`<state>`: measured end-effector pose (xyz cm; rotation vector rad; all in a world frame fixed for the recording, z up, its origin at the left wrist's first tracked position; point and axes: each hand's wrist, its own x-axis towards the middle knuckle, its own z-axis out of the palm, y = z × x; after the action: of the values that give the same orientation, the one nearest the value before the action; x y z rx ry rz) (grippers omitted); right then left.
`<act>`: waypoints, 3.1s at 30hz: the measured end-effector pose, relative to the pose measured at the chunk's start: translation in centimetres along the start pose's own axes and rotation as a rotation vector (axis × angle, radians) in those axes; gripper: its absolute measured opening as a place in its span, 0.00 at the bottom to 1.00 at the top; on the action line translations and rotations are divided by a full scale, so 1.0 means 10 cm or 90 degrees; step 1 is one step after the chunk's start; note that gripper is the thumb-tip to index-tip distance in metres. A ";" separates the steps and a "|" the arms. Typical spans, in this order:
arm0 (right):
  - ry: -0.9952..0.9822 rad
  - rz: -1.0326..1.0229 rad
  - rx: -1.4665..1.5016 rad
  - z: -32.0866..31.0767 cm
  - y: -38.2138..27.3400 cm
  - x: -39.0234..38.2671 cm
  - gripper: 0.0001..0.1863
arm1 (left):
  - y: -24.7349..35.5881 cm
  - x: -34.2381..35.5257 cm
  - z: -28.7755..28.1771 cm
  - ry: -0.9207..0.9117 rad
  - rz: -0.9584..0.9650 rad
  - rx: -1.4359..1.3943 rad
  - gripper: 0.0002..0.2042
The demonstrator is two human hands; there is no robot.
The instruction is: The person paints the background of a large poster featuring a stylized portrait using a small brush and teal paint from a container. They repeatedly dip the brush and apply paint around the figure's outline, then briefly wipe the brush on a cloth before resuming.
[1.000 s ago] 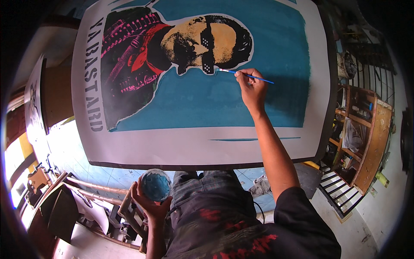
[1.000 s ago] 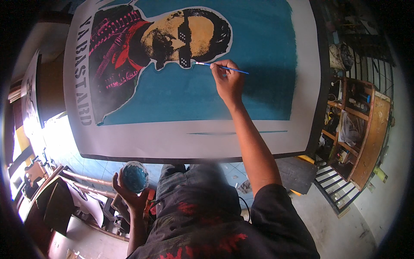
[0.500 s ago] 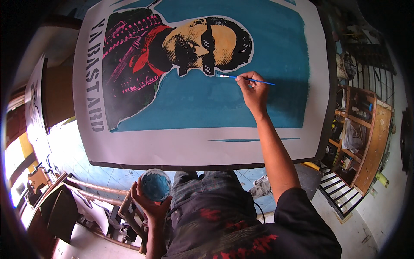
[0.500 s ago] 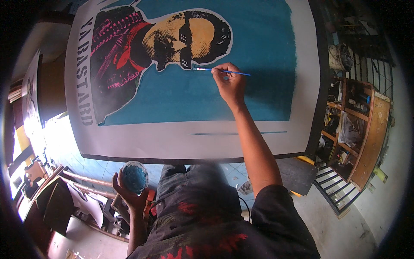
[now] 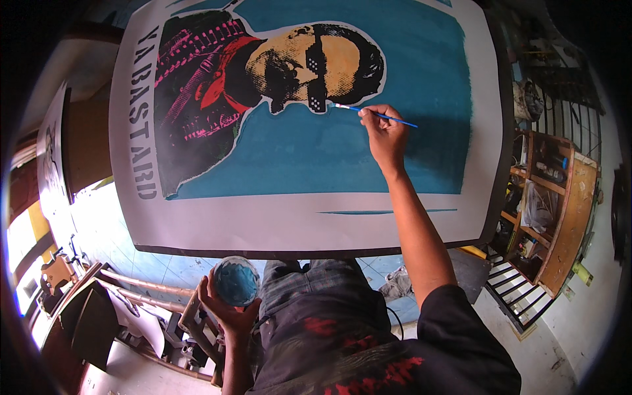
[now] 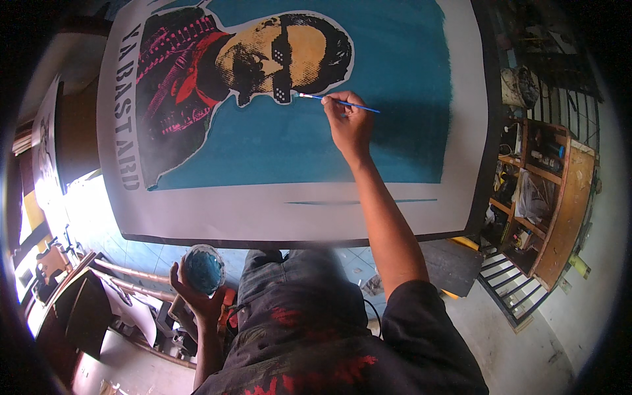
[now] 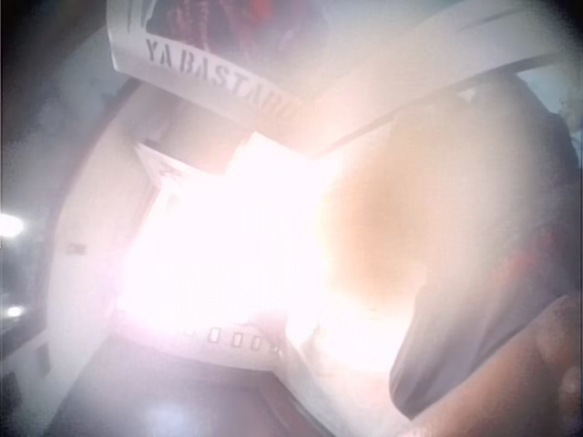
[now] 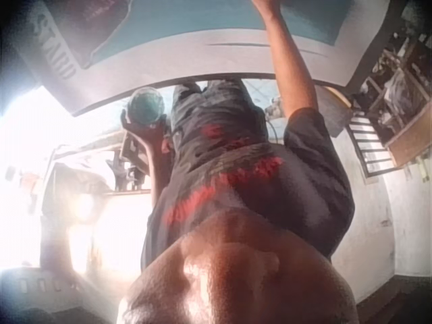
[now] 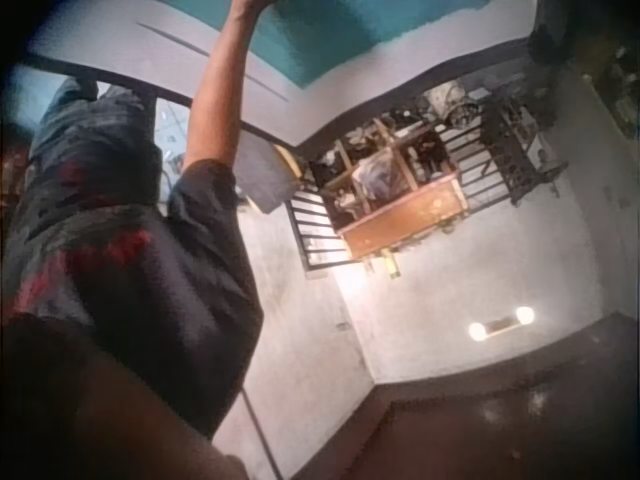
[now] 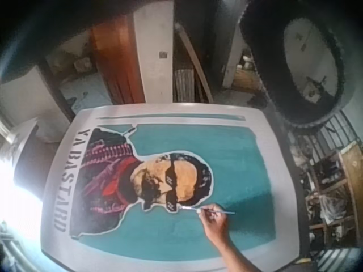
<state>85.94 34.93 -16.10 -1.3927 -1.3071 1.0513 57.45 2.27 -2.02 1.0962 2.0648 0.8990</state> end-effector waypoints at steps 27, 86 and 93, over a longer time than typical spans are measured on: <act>0.043 -0.025 0.021 0.09 -0.04 0.01 0.06 | -0.03 -0.02 0.02 0.012 -0.008 0.034 0.57; 0.041 -0.013 0.074 -0.01 0.00 -0.01 0.05 | -0.03 -0.02 0.04 0.005 -0.001 0.095 0.56; 0.016 0.006 0.027 0.01 -0.08 -0.03 0.06 | -0.04 -0.03 0.07 0.014 -0.002 0.068 0.56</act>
<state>85.65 34.60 -15.36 -1.3767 -1.2549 1.0589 57.96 2.01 -2.60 1.1441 2.1529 0.8100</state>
